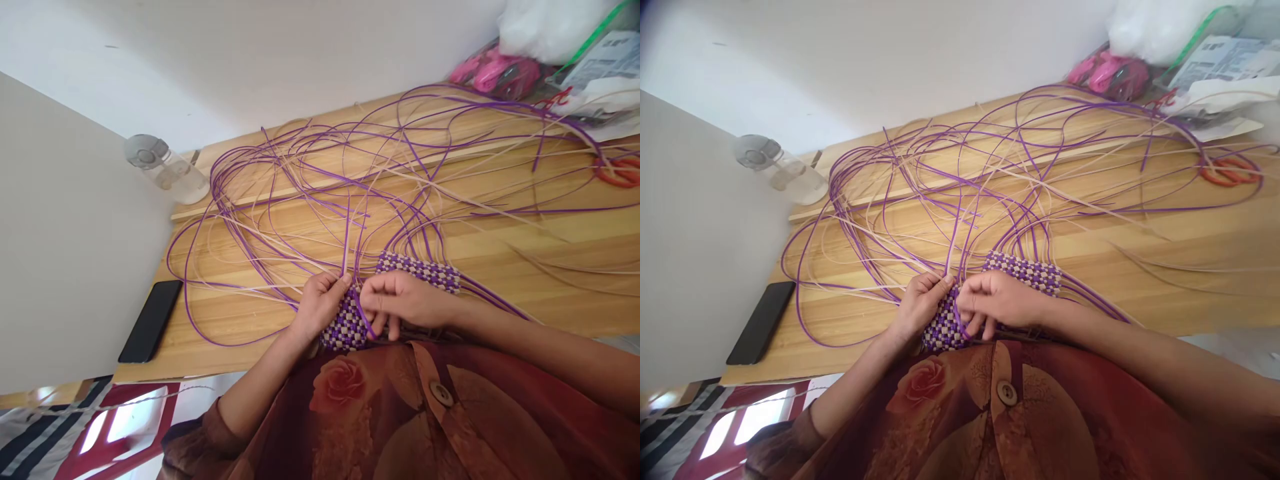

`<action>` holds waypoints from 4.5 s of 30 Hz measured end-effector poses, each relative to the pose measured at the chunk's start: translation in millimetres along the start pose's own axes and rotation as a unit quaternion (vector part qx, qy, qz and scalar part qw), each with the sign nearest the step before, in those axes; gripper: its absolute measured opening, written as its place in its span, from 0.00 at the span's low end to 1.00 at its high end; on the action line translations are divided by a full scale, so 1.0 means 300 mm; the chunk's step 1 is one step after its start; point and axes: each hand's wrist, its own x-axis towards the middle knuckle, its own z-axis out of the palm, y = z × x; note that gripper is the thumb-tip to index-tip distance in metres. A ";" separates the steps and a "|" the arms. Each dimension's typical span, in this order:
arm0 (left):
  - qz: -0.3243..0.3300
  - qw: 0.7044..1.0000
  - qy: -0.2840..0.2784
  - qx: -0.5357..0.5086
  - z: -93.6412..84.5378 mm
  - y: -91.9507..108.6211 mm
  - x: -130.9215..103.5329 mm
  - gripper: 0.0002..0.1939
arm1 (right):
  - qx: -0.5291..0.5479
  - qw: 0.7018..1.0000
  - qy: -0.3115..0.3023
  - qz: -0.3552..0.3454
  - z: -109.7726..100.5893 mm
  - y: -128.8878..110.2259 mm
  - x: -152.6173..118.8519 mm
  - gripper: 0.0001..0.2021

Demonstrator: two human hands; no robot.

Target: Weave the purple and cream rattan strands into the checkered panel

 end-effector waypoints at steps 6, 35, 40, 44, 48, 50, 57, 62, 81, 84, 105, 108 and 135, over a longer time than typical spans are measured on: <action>0.034 0.995 -0.036 -0.088 0.014 0.005 -0.003 0.18 | 0.048 0.991 0.121 0.038 -0.033 -0.074 0.027 0.12; -0.014 0.973 -0.215 -0.084 -0.074 0.043 0.036 0.16 | -0.517 0.736 0.426 -0.099 -0.379 -0.164 0.041 0.23; -0.021 0.970 -0.219 -0.100 -0.104 0.058 0.033 0.33 | -0.455 0.853 0.204 -0.157 -0.093 -0.151 0.040 0.16; -0.002 0.981 -0.180 -0.067 -0.086 0.075 0.031 0.33 | -0.400 0.881 0.195 -0.160 0.010 -0.098 0.079 0.09; -0.080 0.973 -0.171 -0.135 -0.065 0.065 0.038 0.19 | -0.309 0.898 0.262 -0.173 -0.004 -0.060 0.084 0.11; -0.096 0.965 -0.144 -0.195 -0.049 0.053 0.040 0.16 | -0.294 0.895 0.295 -0.159 -0.024 -0.053 0.080 0.14; -0.033 0.960 -0.125 -0.249 -0.027 0.027 0.032 0.13 | -0.412 0.855 0.306 -0.070 -0.047 -0.063 0.109 0.07; -0.072 0.953 -0.132 -0.263 -0.038 0.021 0.039 0.13 | -0.437 0.786 0.358 -0.252 -0.059 -0.041 0.096 0.13; -0.034 0.990 -0.125 -0.051 -0.060 0.073 0.006 0.16 | -0.377 0.919 0.111 -0.022 0.021 -0.132 -0.036 0.15; -0.056 0.982 -0.140 -0.110 -0.048 0.075 -0.003 0.16 | -0.178 0.979 0.073 0.069 0.045 -0.123 -0.023 0.17; -0.051 0.979 -0.064 -0.185 -0.003 0.039 -0.001 0.15 | -0.428 0.860 0.153 -0.231 -0.053 -0.140 0.053 0.12; -0.063 0.977 -0.059 -0.194 -0.004 0.042 -0.003 0.14 | -0.521 0.796 0.155 -0.266 -0.078 -0.124 0.072 0.10; -0.081 0.965 -0.072 -0.238 -0.010 0.030 -0.008 0.18 | -0.558 0.802 0.152 -0.149 -0.064 -0.163 -0.031 0.07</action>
